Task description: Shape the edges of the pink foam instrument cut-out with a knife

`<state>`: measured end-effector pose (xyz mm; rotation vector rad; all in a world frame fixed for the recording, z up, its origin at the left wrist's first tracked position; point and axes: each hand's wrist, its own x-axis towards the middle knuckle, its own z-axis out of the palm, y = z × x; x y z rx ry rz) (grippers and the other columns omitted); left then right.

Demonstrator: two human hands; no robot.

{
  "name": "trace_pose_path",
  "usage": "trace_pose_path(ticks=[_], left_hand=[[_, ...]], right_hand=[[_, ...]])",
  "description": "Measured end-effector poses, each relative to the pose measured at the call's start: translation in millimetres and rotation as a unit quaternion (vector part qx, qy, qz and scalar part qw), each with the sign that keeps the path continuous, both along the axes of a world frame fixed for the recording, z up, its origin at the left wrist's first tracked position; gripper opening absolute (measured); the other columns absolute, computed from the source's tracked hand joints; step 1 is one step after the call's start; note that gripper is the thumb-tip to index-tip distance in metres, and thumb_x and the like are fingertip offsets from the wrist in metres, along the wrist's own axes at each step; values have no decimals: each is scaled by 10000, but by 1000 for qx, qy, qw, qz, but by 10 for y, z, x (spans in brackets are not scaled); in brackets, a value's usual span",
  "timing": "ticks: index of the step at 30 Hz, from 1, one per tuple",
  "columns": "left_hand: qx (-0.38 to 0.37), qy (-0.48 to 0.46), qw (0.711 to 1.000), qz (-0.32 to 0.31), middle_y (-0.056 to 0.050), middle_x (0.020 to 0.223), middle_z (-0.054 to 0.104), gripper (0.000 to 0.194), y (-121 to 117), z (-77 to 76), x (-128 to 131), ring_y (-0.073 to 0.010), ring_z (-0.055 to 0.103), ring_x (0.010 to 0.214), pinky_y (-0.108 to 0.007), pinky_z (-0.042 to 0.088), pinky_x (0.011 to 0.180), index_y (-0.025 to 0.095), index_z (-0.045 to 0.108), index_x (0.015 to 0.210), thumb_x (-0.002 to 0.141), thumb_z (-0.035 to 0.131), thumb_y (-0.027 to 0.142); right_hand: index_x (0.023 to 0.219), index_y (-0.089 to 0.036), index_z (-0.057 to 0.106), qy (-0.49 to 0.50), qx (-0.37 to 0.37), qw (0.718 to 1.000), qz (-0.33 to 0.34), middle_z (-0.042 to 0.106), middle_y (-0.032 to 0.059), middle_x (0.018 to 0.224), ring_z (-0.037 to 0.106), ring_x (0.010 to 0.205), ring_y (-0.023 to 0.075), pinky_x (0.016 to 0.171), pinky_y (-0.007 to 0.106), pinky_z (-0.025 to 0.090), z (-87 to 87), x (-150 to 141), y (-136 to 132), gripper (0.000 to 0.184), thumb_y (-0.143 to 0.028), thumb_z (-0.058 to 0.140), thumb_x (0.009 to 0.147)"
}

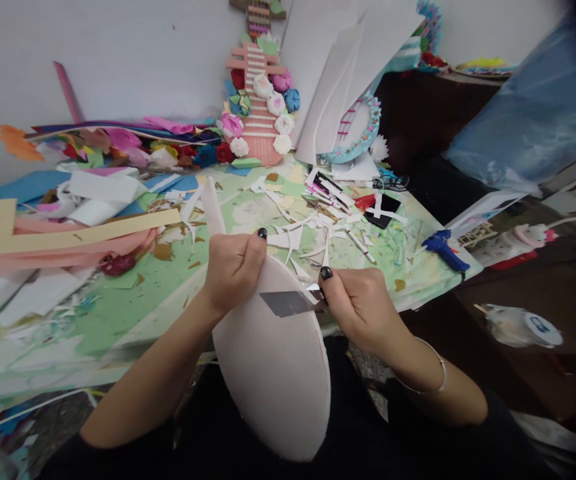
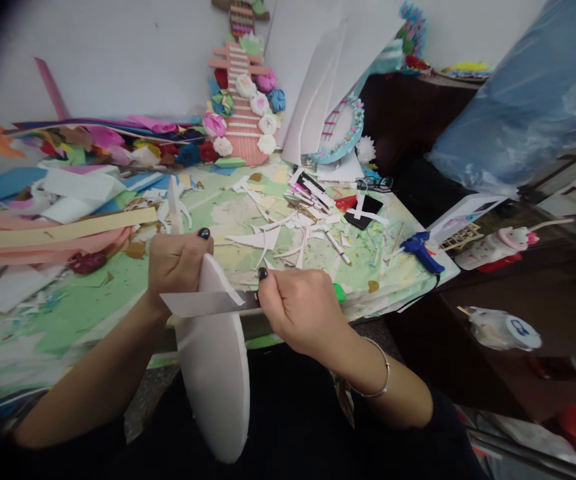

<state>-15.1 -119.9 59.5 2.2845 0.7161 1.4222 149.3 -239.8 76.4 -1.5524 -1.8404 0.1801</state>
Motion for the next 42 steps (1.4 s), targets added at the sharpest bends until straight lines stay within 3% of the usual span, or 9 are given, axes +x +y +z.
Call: trace_pose_path(ticks=[7, 12, 20, 26, 42], left_hand=[[-25, 14, 1000, 7, 45, 426, 230, 469, -30, 14, -23, -72, 236, 392, -291, 196, 436, 186, 279, 458, 898, 435, 217], [-21, 18, 1000, 9, 48, 420, 229, 468, -20, 31, -25, -74, 233, 386, -287, 192, 427, 192, 278, 456, 898, 428, 235], [31, 35, 999, 24, 48, 392, 210, 466, 29, 17, 76, -68, 214, 358, -276, 169, 395, 194, 243, 447, 875, 426, 228], [44, 34, 998, 9, 43, 394, 232, 466, 22, 45, 65, -61, 232, 358, -272, 184, 397, 187, 266, 448, 888, 416, 209], [-13, 28, 1000, 0, 50, 401, 249, 463, 34, 38, 32, -68, 251, 372, -279, 198, 423, 187, 302, 451, 895, 422, 239]], right_hand=[[515, -176, 429, -4, -16, 1000, -9, 404, -35, 455, 339, 414, 62, 478, 254, 223, -9, 32, 13, 435, -245, 362, 939], [527, -168, 486, -4, -50, 999, -19, 501, -5, 484, 413, 442, 73, 493, 255, 242, -3, 56, -15, 461, -279, 344, 952], [534, -191, 294, 0, -4, 1000, 6, 282, -59, 475, 246, 433, 58, 482, 266, 183, 75, -9, -8, 423, -241, 364, 948], [543, -199, 274, 12, -7, 1000, 15, 278, -58, 476, 252, 432, 62, 481, 275, 184, 124, -62, 29, 424, -270, 352, 954], [532, -199, 288, 8, -47, 999, -15, 247, -58, 484, 239, 450, 69, 502, 275, 183, 22, 91, 85, 421, -264, 353, 943]])
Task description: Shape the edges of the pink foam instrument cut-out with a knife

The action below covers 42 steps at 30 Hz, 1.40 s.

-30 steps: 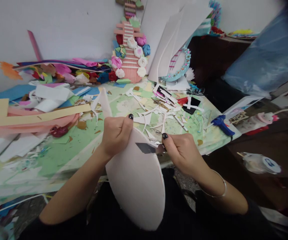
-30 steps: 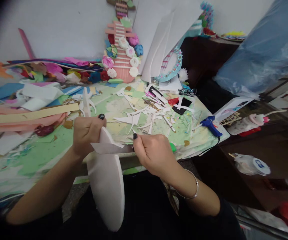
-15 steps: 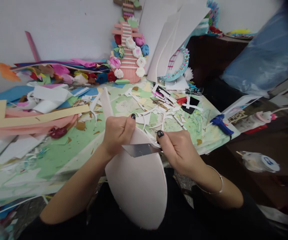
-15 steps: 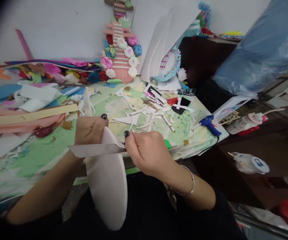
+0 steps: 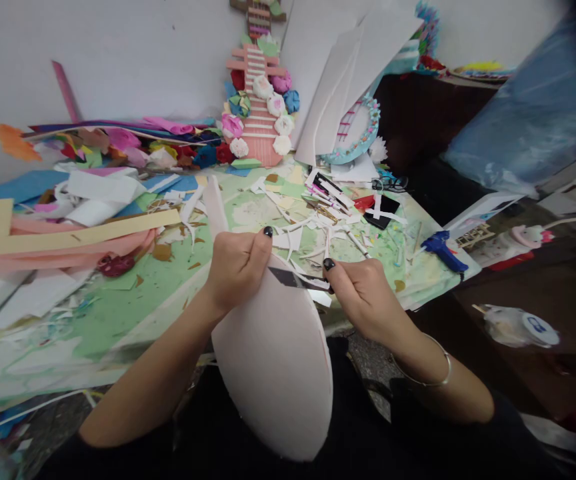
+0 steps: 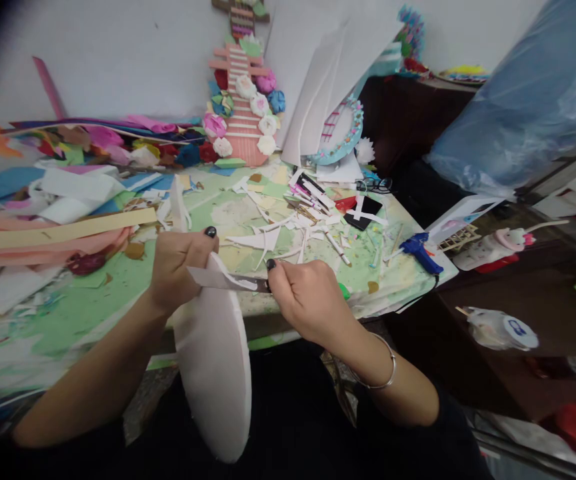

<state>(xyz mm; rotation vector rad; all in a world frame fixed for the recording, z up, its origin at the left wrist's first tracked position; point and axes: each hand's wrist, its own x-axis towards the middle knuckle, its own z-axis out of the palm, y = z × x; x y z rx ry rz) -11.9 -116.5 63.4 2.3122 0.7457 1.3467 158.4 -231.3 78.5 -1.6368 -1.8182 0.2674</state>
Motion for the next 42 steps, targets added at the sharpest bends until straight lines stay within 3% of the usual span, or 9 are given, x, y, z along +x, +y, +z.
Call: trace_pose_path(ticks=[8, 11, 14, 18, 23, 26, 29, 31, 42], left_hand=[[8, 15, 1000, -18, 49, 393, 252, 468, -22, 27, 40, -65, 254, 363, -283, 189, 424, 186, 286, 447, 893, 421, 231], [-29, 11, 999, -39, 37, 406, 369, 470, 5, 23, 6, -75, 348, 388, -268, 256, 441, 177, 441, 473, 929, 401, 281], [-110, -30, 991, -71, -8, 580, 602, 379, 85, -10, -32, -108, 555, 532, -247, 392, 517, 174, 653, 706, 946, 416, 349], [-195, -124, 969, -82, -57, 836, 688, 236, 175, -135, -40, -156, 672, 712, -265, 522, 607, 175, 646, 946, 891, 533, 374], [-33, -80, 996, 3, -77, 830, 691, 292, 116, -300, -22, -204, 639, 988, -338, 497, 864, 169, 647, 751, 928, 443, 281], [-36, -43, 998, 31, -45, 631, 602, 393, 45, -265, 0, -166, 616, 732, -295, 465, 677, 171, 556, 593, 940, 399, 266], [-51, -32, 997, 46, 23, 461, 404, 418, -10, -166, 24, -107, 416, 455, -278, 321, 479, 185, 445, 518, 927, 416, 270], [-28, -38, 998, 39, 38, 435, 344, 421, -34, -114, 31, -96, 342, 419, -284, 266, 455, 191, 399, 505, 921, 417, 252], [1, -36, 999, 4, 43, 448, 334, 417, -56, -106, 15, -90, 329, 417, -281, 271, 459, 197, 368, 518, 934, 396, 222]], right_hand=[[542, -199, 267, -5, 14, 1000, 23, 244, -60, 482, 223, 448, 68, 502, 282, 176, 105, -43, -17, 431, -289, 347, 956], [544, -198, 256, -9, 6, 1000, 23, 229, -61, 485, 217, 448, 68, 508, 288, 168, 112, -41, -5, 425, -279, 348, 951], [537, -198, 249, -14, -4, 1000, 20, 214, -62, 483, 213, 443, 67, 511, 295, 156, 99, -36, 9, 429, -280, 348, 947], [532, -200, 235, -23, -12, 1000, 7, 189, -64, 477, 209, 434, 67, 517, 301, 145, 69, -32, 42, 423, -277, 354, 931], [533, -200, 235, -31, -14, 999, 5, 192, -63, 473, 215, 428, 67, 519, 299, 148, 53, -26, 73, 414, -272, 348, 925], [538, -201, 237, -35, -12, 999, 12, 195, -62, 477, 213, 428, 68, 519, 297, 150, 76, -37, 54, 405, -261, 341, 924], [538, -198, 247, -36, -6, 999, 17, 221, -60, 475, 229, 429, 67, 517, 294, 155, 111, -64, 10, 406, -265, 342, 927], [534, -195, 260, -33, 0, 999, 16, 253, -57, 468, 248, 428, 66, 514, 291, 159, 127, -80, -22, 413, -272, 348, 931], [520, -192, 279, -19, -21, 1000, 8, 269, -52, 454, 255, 424, 66, 501, 281, 169, 87, -34, -61, 425, -271, 351, 932]])
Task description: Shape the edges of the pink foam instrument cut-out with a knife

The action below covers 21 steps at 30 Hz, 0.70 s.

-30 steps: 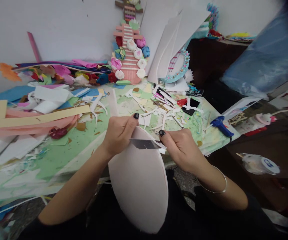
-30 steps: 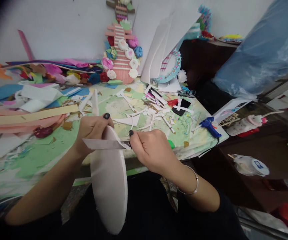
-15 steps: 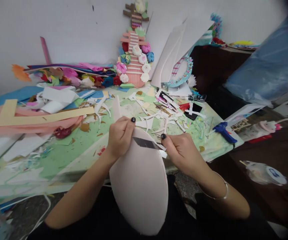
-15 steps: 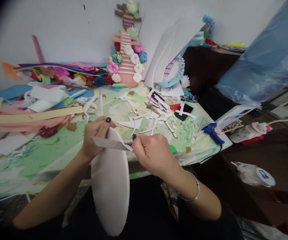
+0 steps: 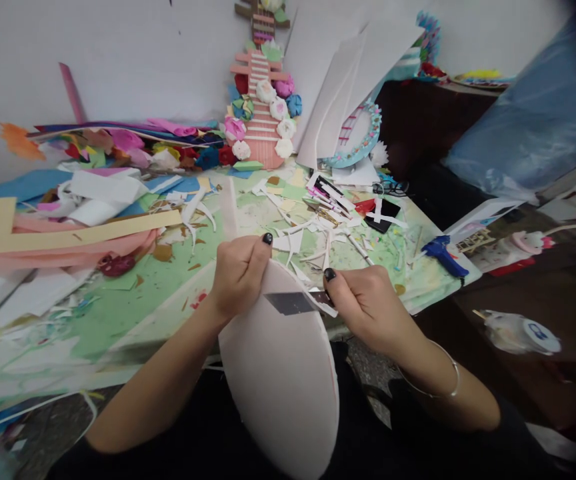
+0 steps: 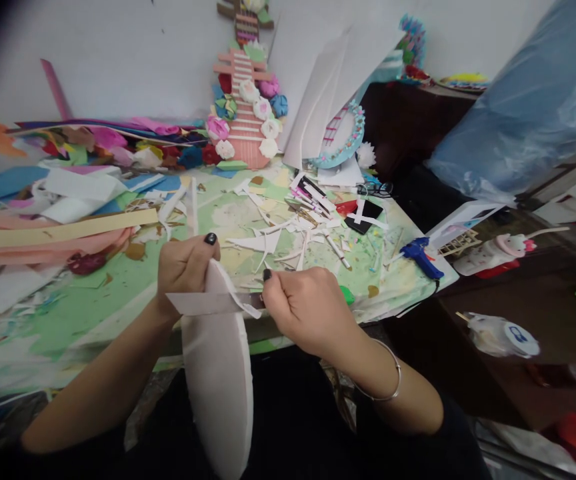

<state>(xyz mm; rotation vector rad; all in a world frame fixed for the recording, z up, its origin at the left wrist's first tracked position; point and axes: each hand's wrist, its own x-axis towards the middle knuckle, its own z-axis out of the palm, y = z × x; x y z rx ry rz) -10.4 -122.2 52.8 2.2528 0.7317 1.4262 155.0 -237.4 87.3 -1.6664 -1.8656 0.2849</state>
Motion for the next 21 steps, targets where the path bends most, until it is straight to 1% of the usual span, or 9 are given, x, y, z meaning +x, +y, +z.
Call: trace_pose_path(ticks=[3, 6, 9, 11, 15, 18, 21], left_hand=[[-3, 10, 1000, 7, 44, 444, 333, 414, -1, 14, -6, -93, 338, 417, -279, 276, 459, 199, 368, 520, 934, 392, 222], [17, 22, 999, 24, 43, 445, 348, 407, 4, 32, -4, -91, 349, 416, -275, 275, 460, 196, 369, 516, 923, 397, 207], [59, 46, 996, 52, 39, 443, 355, 410, 25, 37, 17, -88, 344, 410, -277, 255, 452, 196, 354, 503, 909, 406, 211], [74, 65, 993, 60, 38, 434, 350, 416, 43, 32, 35, -89, 338, 404, -280, 242, 447, 198, 340, 492, 901, 409, 220], [58, 71, 995, 45, 39, 428, 363, 400, 52, 23, 40, -95, 344, 406, -289, 244, 452, 201, 357, 498, 892, 420, 213], [31, 35, 999, 20, 45, 430, 336, 404, 28, 33, 19, -99, 333, 408, -291, 261, 459, 204, 359, 508, 910, 405, 205], [25, 13, 1000, 9, 45, 439, 345, 415, 1, 49, 0, -94, 346, 416, -282, 274, 462, 197, 383, 510, 924, 398, 208]], right_hand=[[518, -192, 273, 0, -1, 1000, -6, 263, -52, 450, 245, 425, 66, 502, 282, 167, -18, 23, 9, 425, -269, 351, 929], [519, -191, 277, 2, 2, 1000, -4, 261, -53, 451, 246, 425, 65, 503, 282, 167, -21, 25, 22, 422, -264, 351, 928], [524, -192, 271, 5, 14, 1000, 7, 257, -55, 457, 237, 425, 62, 505, 282, 166, 24, -8, 31, 420, -264, 351, 929], [528, -194, 265, 2, 19, 1000, 12, 259, -55, 459, 231, 426, 62, 506, 285, 162, 76, -43, 36, 419, -269, 347, 932], [529, -195, 263, -5, 14, 1000, 17, 265, -53, 461, 236, 429, 63, 509, 290, 155, 148, -94, 49, 424, -284, 341, 936], [528, -195, 267, 0, 4, 1000, 15, 262, -52, 469, 236, 437, 65, 512, 292, 152, 130, -89, 55, 429, -295, 332, 940], [525, -195, 268, 7, -11, 1000, 6, 234, -54, 481, 218, 450, 67, 515, 294, 147, 84, -57, 52, 433, -296, 326, 943]])
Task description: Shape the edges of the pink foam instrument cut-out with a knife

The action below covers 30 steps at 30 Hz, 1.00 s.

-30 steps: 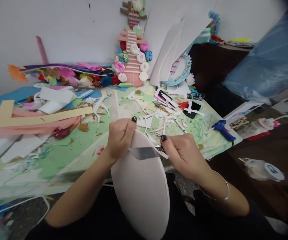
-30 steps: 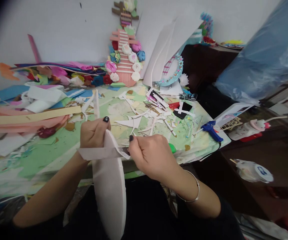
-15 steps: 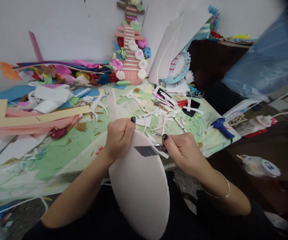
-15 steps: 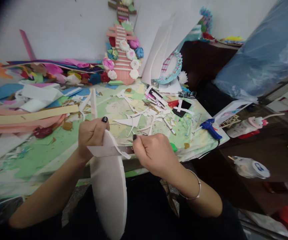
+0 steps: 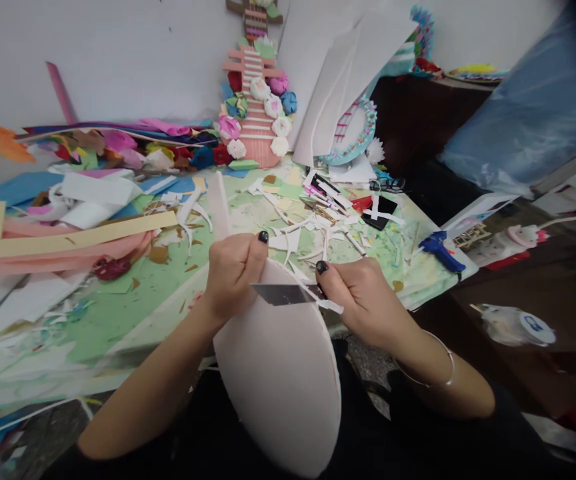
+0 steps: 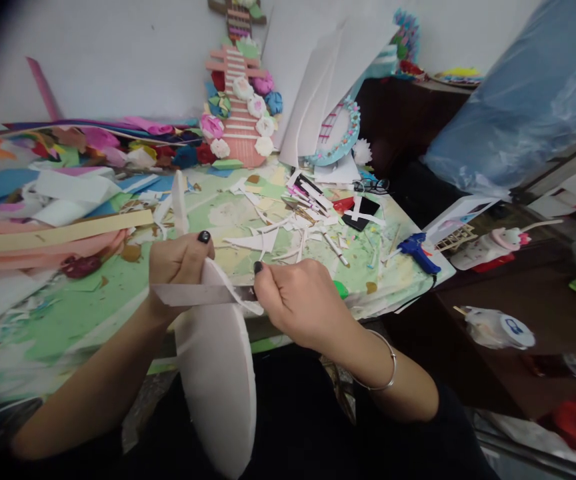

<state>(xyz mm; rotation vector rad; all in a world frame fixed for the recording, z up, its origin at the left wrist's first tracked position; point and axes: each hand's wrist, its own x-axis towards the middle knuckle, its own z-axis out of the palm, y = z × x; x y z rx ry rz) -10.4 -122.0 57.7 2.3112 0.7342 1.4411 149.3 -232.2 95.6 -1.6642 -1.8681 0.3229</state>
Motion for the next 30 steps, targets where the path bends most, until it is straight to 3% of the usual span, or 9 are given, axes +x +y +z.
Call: trace_pose_path(ticks=[11, 22, 30], left_hand=[[-5, 32, 999, -4, 36, 450, 372, 409, 13, 9, -12, -94, 348, 421, -284, 264, 462, 198, 385, 515, 923, 393, 226], [20, 64, 998, -6, 35, 439, 372, 388, -7, 51, 30, -104, 354, 409, -292, 253, 463, 203, 367, 509, 895, 409, 193], [26, 45, 999, -10, 39, 453, 375, 396, -27, 21, 31, -93, 368, 424, -279, 273, 472, 194, 382, 514, 910, 407, 180]], right_hand=[[531, -194, 272, -16, -21, 999, -23, 187, -60, 494, 181, 466, 72, 536, 301, 156, -64, 97, -1, 430, -310, 320, 941], [542, -196, 229, -34, -5, 998, 48, 164, -58, 509, 159, 465, 72, 514, 298, 125, 90, 86, 11, 356, -201, 365, 871], [505, -195, 248, -14, -25, 1000, -3, 164, -61, 492, 184, 449, 65, 519, 297, 151, -37, 101, 24, 440, -284, 348, 925]])
